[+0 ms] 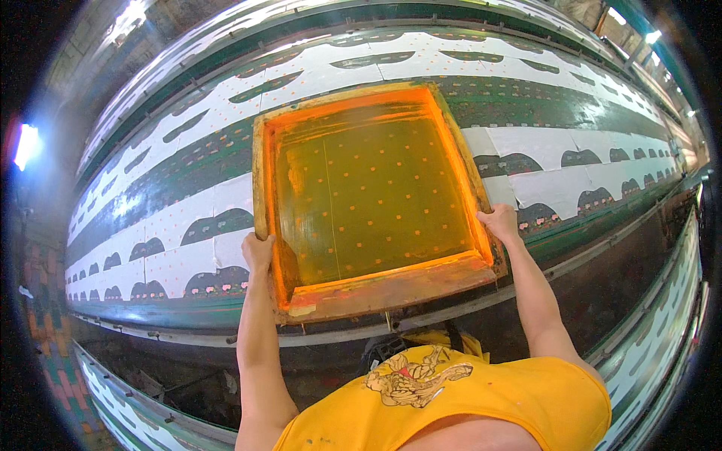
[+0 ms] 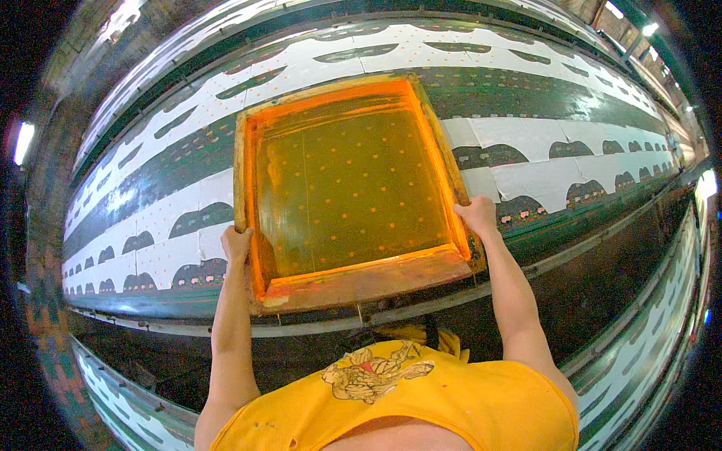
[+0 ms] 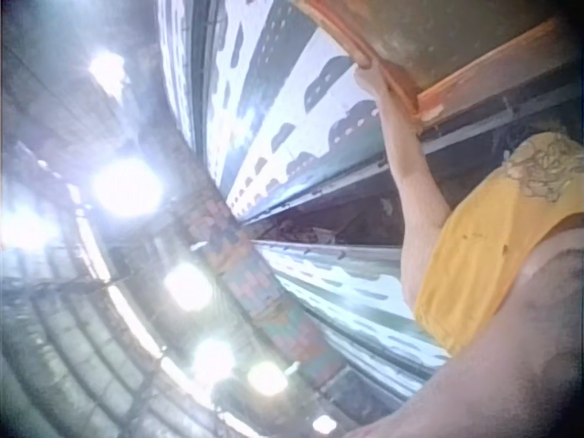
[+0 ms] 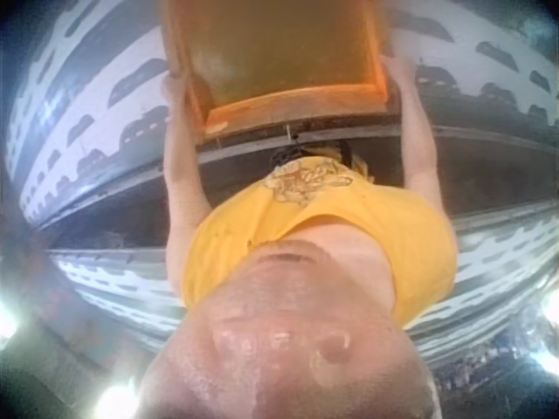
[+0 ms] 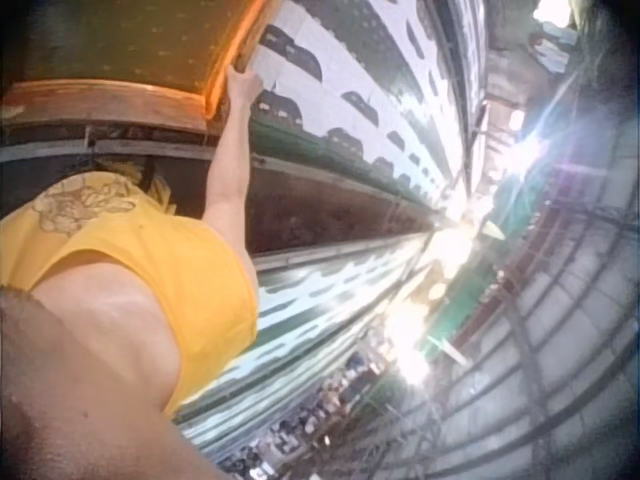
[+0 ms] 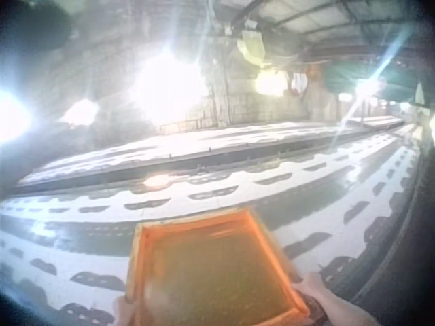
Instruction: The person holds a square screen-printing frame over a conveyor belt and repeatedly uses a squeegee to pull a green viscous substance across the mesh. The person moves the frame along the belt and continues the squeegee strokes throughout the clip.
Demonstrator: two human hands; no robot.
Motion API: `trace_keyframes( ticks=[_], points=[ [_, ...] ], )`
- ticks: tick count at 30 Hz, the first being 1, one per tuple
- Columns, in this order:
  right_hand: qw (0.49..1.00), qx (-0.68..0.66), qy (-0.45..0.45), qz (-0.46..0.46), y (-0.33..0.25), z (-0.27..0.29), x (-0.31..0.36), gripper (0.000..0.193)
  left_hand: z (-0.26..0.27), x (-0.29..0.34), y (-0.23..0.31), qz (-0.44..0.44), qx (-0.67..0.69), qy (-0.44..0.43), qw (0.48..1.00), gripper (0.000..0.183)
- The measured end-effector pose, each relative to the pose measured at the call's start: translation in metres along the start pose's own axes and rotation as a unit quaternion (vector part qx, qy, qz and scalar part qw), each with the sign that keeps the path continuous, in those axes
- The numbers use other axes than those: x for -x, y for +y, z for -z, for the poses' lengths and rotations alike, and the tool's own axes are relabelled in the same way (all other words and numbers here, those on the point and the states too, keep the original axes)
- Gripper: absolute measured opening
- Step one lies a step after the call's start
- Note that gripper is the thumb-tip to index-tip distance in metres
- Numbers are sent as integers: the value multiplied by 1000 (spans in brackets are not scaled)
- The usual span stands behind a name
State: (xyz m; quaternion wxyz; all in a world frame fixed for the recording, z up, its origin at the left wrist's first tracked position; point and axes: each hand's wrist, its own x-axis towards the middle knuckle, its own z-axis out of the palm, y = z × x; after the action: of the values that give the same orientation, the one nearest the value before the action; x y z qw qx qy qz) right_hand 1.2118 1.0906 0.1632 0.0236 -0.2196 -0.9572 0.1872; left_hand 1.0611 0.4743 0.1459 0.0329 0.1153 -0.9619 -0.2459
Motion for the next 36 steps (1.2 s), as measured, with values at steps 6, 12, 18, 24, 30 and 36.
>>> trace_keyframes(
  ticks=[6,12,18,24,30,36],
  points=[
    [996,-46,63,34,-3,14,1,54,35,1,30,-30,2,68,997,35],
    [994,-37,90,41,41,82,-24,51,21,15,99,-33,25,55,998,38],
    [989,-18,132,57,131,158,-44,54,-28,53,189,-45,68,65,995,39],
    [992,2,120,27,258,226,-67,54,-68,124,316,-67,85,72,992,37],
    [990,6,131,52,348,282,-88,55,-99,176,408,-69,104,69,990,38],
    [988,12,147,50,410,323,-111,51,-148,188,466,-62,95,72,991,38]
  ],
)
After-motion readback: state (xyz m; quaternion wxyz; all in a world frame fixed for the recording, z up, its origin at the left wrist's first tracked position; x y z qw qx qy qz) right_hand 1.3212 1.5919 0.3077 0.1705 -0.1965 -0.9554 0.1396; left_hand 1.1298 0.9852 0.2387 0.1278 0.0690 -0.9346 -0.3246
